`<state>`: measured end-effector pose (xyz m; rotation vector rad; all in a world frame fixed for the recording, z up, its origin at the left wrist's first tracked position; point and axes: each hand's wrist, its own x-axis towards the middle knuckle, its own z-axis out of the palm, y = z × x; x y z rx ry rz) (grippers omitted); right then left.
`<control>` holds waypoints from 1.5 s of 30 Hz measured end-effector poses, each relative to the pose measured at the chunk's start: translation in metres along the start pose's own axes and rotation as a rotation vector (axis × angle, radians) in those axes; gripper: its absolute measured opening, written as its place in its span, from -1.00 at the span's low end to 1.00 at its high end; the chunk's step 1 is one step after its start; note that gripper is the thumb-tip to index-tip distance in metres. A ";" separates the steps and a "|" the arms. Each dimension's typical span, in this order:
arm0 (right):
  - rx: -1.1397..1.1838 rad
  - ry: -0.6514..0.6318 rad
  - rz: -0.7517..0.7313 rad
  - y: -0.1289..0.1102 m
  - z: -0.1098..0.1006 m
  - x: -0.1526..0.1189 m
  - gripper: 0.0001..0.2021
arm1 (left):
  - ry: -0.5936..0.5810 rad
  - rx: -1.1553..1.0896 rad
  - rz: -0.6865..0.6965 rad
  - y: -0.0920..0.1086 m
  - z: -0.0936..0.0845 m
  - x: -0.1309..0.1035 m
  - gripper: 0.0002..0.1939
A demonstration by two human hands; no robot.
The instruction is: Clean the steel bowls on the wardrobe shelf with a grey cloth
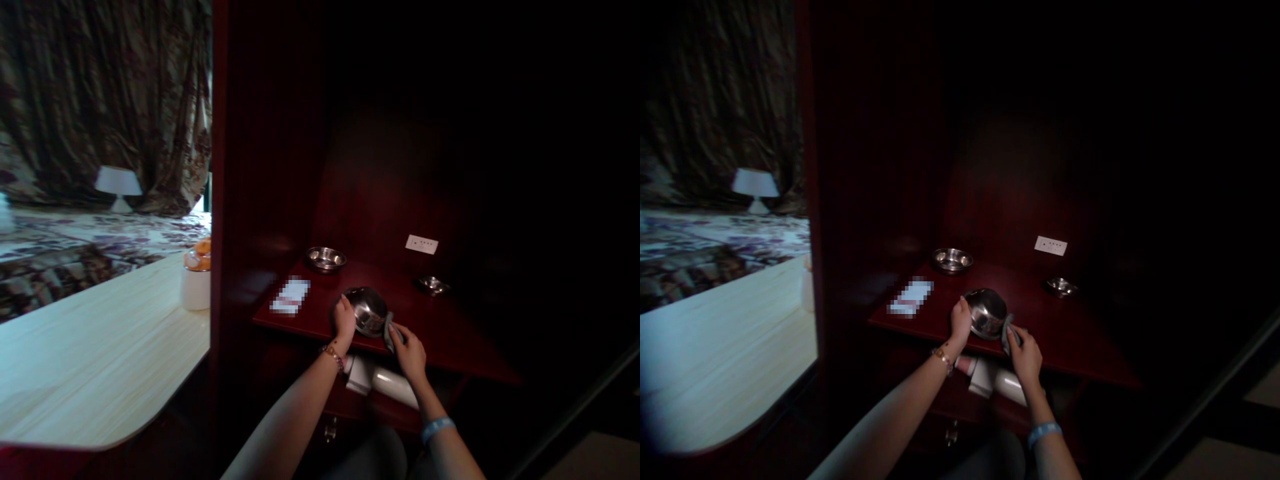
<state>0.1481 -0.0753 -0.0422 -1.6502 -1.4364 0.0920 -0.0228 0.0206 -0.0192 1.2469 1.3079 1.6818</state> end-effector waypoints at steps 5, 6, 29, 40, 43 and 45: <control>0.019 0.010 -0.087 0.003 0.001 0.001 -0.45 | 0.002 0.003 0.001 0.002 0.000 -0.001 -0.47; 0.017 0.008 -0.102 0.004 0.001 0.001 -0.44 | 0.001 0.000 0.001 0.002 -0.001 -0.001 -0.47; -0.263 -0.013 -0.497 -0.040 0.005 -0.023 -0.62 | -0.055 -0.105 -0.020 0.002 0.001 -0.002 -0.49; -0.277 -0.004 -0.505 -0.068 0.012 -0.022 -0.62 | -0.130 -0.256 -0.049 0.009 -0.003 -0.009 -0.40; -0.203 -0.008 -0.480 -0.072 0.016 -0.020 -0.62 | -0.165 -0.296 -0.058 0.012 -0.005 -0.012 -0.39; -0.096 -0.029 -0.428 -0.076 0.019 -0.018 -0.61 | -0.175 -0.316 -0.054 0.013 -0.006 -0.013 -0.39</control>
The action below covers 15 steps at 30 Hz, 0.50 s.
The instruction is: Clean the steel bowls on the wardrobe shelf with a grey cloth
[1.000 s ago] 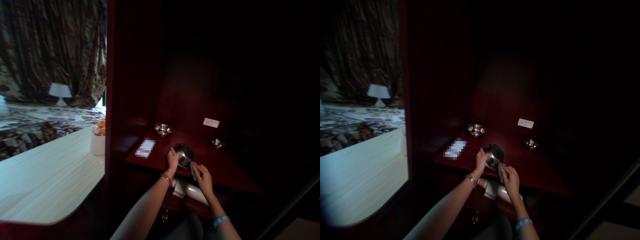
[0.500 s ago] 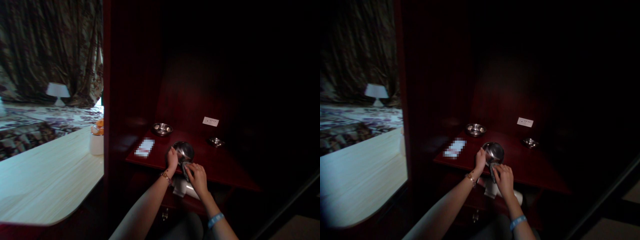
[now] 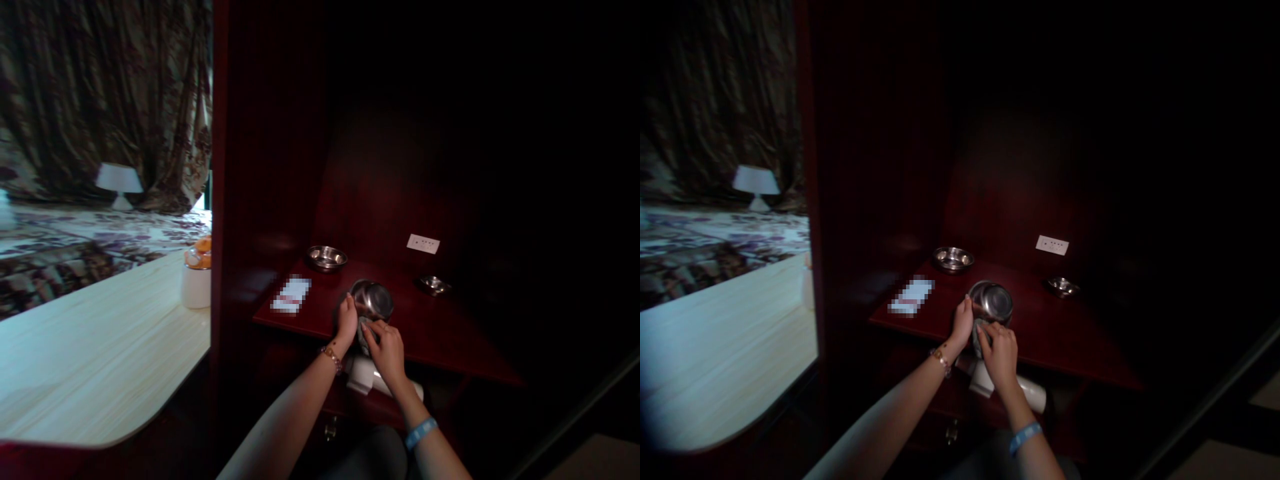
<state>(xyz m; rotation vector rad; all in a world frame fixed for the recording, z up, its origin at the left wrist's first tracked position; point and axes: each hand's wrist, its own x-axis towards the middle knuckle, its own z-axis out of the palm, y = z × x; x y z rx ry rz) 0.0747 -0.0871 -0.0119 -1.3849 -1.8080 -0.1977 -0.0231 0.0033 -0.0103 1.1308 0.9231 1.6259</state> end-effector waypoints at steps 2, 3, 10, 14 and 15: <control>0.146 0.016 0.071 -0.003 0.003 0.004 -0.61 | 0.005 -0.009 0.012 0.001 0.000 -0.001 -0.39; 0.226 0.031 0.106 -0.005 0.004 0.006 -0.60 | 0.009 -0.010 0.020 0.001 0.000 -0.001 -0.40; 0.562 0.206 0.306 -0.016 -0.003 0.019 -0.53 | 0.088 0.090 0.059 0.001 0.001 0.000 -0.42; 0.359 0.297 0.147 -0.022 -0.022 0.023 -0.57 | 0.086 0.075 0.057 0.001 0.001 0.000 -0.44; 0.251 0.278 0.083 -0.023 -0.026 0.023 -0.60 | 0.079 0.048 0.051 0.001 0.002 -0.001 -0.44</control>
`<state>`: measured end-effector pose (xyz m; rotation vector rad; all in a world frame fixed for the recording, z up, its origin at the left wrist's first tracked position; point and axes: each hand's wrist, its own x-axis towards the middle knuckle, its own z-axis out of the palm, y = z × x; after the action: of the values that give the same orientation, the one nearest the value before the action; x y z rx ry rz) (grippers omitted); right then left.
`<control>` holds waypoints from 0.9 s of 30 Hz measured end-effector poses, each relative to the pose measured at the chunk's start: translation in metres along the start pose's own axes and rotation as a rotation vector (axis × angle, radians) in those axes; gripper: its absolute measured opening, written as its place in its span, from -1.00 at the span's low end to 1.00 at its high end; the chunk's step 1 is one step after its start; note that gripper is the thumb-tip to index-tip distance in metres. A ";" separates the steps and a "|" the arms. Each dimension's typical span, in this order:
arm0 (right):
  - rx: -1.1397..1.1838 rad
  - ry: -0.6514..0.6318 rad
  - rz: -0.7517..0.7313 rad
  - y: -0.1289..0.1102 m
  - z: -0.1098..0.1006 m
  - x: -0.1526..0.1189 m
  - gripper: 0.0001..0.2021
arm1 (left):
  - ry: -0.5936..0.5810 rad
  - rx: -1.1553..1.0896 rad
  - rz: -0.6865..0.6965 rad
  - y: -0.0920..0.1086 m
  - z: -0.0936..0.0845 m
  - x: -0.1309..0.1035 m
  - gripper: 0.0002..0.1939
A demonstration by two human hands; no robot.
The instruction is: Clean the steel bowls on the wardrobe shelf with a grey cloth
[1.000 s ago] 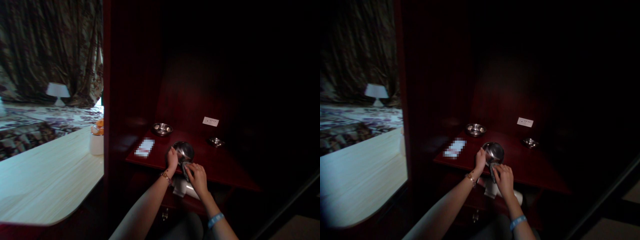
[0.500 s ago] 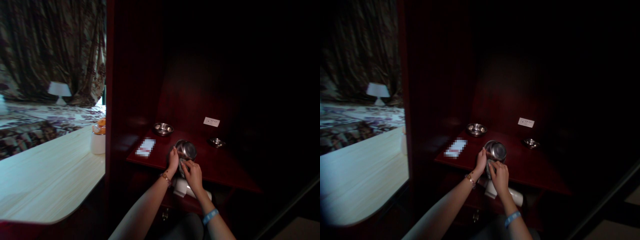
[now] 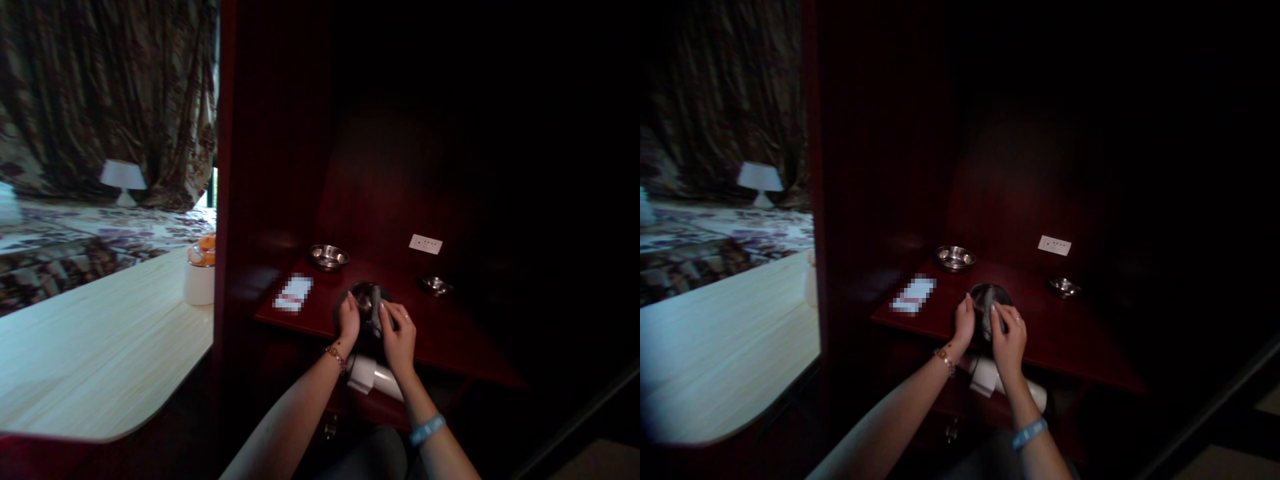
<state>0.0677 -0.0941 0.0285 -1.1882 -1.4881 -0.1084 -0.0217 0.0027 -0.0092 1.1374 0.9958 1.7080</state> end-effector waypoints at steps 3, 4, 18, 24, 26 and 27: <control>-0.285 -0.179 -0.250 -0.002 -0.004 0.002 -0.68 | -0.006 -0.092 -0.013 -0.001 0.000 0.000 -0.48; -0.346 -0.247 -0.327 -0.001 -0.004 0.003 -0.66 | -0.002 -0.103 -0.005 -0.001 0.000 0.000 -0.52; -0.480 -0.387 -0.478 0.007 0.017 0.025 -0.54 | -0.044 0.026 0.025 -0.010 0.000 0.006 -0.78; -0.458 -0.310 -0.439 0.026 0.029 0.015 -0.56 | -0.069 0.040 -0.055 -0.013 -0.001 0.007 -0.79; -0.448 -0.302 -0.439 0.035 0.032 0.009 -0.53 | -0.075 0.013 -0.055 -0.012 -0.001 0.007 -0.79; -0.437 -0.301 -0.439 0.040 0.033 0.006 -0.52 | -0.070 -0.011 -0.049 -0.012 -0.001 0.007 -0.79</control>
<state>0.0738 -0.0498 0.0017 -1.2334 -2.0472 -0.5997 -0.0222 0.0133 -0.0182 1.1492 0.9618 1.6224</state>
